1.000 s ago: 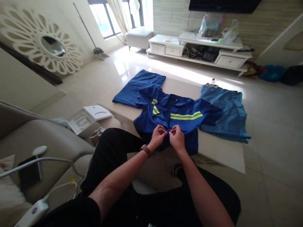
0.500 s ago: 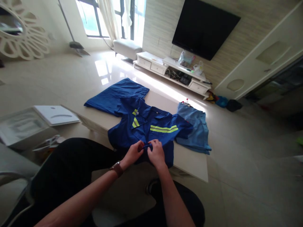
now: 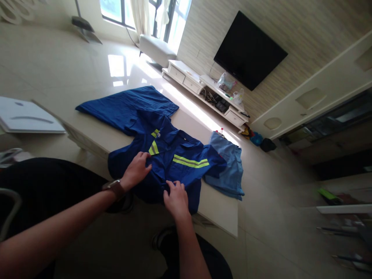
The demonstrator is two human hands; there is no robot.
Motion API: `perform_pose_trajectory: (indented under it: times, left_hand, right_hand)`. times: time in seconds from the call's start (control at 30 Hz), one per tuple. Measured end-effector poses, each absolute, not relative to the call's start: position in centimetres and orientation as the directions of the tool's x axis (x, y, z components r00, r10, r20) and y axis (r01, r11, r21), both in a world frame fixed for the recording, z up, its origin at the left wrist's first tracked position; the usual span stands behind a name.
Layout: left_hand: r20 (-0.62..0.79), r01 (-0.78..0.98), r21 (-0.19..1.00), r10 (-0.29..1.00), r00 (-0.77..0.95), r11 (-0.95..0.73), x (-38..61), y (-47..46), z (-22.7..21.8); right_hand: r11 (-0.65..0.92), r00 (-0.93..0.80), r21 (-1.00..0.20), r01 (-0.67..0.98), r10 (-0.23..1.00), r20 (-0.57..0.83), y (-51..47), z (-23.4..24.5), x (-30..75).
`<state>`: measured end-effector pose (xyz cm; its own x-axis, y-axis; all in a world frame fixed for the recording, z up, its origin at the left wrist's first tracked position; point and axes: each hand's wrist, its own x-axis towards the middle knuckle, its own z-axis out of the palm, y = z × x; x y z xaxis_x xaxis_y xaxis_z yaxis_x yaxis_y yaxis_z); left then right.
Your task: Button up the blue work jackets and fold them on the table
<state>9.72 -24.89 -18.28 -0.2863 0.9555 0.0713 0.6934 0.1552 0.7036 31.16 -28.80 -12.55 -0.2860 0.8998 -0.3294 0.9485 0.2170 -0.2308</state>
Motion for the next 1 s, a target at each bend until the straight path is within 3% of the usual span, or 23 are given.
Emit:
perform_pose_trajectory:
  times: [0.17, 0.37, 0.67, 0.73, 0.83, 0.93, 1.0]
  left_hand:
    - [-0.023, 0.869, 0.45, 0.975, -0.22, 0.206, 9.4, -20.0, -17.0]
    - [-0.219, 0.644, 0.666, 0.925, -0.312, 0.375, 8.8, -15.7, -16.6]
    - [-0.113, 0.327, 0.925, 0.961, -0.252, 0.194, 15.1, -8.4, -12.6]
    - [-0.064, 0.331, 0.934, 0.974, -0.217, 0.135, 17.2, -9.1, -12.9]
    - [0.006, 0.469, 0.883, 1.0, -0.023, 0.006, 19.7, -12.2, -14.4]
    - [-0.025, 0.595, 0.799, 0.986, 0.167, -0.081, 21.0, -15.9, -16.2]
    - [-0.061, 0.663, 0.745, 0.981, 0.186, -0.079, 21.1, -17.8, -16.9]
  right_hand:
    - [0.203, -0.266, -0.209, 0.957, 0.901, -0.344, -28.5, -12.8, 30.7]
    - [0.178, -0.256, -0.247, 0.953, 0.907, -0.335, -28.4, -12.6, 30.6]
    - [0.156, -0.234, -0.237, 0.959, 0.906, -0.352, -27.7, -12.3, 31.2]
    - [0.15, -0.234, -0.247, 0.957, 0.903, -0.361, -27.7, -12.2, 31.2]
    - [0.155, -0.254, -0.28, 0.947, 0.897, -0.362, -27.7, -12.2, 31.3]
    - [0.145, -0.246, -0.281, 0.949, 0.896, -0.371, -28.0, -12.0, 31.5]
    - [0.139, -0.236, -0.27, 0.953, 0.898, -0.37, -28.2, -11.8, 31.6]
